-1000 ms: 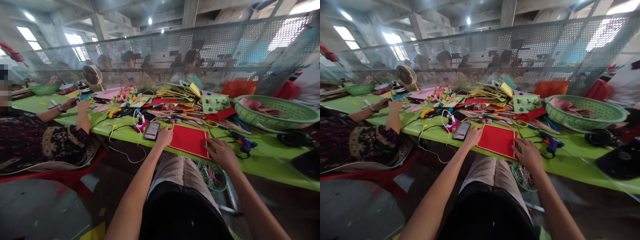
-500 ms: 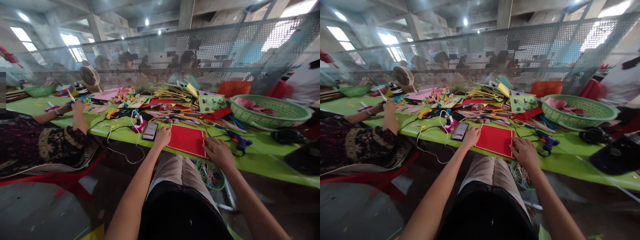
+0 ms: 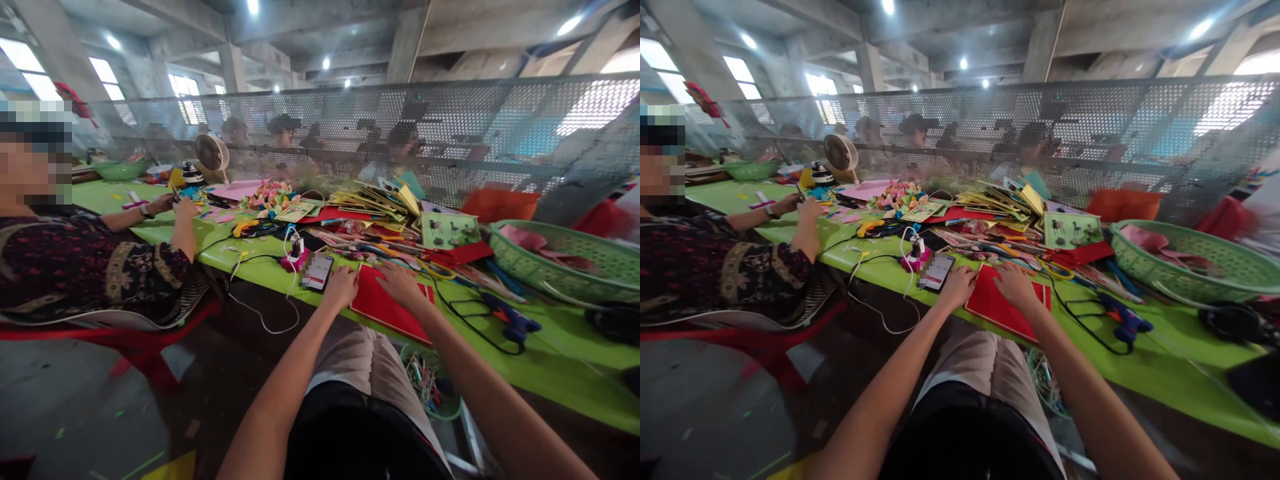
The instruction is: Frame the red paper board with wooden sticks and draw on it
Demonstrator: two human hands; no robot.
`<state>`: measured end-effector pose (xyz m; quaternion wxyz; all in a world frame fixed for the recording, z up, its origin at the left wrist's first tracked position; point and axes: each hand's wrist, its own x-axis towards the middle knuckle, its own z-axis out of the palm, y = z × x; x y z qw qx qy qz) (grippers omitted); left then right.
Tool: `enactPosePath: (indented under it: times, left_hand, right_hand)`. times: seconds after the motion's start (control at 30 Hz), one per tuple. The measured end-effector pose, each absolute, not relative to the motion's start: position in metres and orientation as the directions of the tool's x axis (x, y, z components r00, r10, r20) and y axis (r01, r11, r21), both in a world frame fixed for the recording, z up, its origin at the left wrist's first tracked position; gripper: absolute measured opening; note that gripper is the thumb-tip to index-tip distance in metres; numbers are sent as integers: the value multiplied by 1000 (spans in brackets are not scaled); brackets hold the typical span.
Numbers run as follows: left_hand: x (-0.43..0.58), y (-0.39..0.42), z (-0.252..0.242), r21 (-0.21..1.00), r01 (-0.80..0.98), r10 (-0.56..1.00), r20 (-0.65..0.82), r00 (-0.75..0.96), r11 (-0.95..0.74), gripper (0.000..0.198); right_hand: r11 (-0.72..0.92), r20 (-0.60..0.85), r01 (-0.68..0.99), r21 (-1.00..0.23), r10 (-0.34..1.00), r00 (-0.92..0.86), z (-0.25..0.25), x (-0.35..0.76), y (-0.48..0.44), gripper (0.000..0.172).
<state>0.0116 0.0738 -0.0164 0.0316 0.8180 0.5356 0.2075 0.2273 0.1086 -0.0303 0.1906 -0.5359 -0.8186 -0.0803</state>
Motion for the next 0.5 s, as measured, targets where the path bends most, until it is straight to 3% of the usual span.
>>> enactPosePath:
  times: [0.5]
  left_hand:
    - [13, 70, -18, 301, 857, 896, 290, 336, -419, 34]
  right_hand:
    - [284, 315, 959, -20, 912, -264, -43, 207, 121, 37]
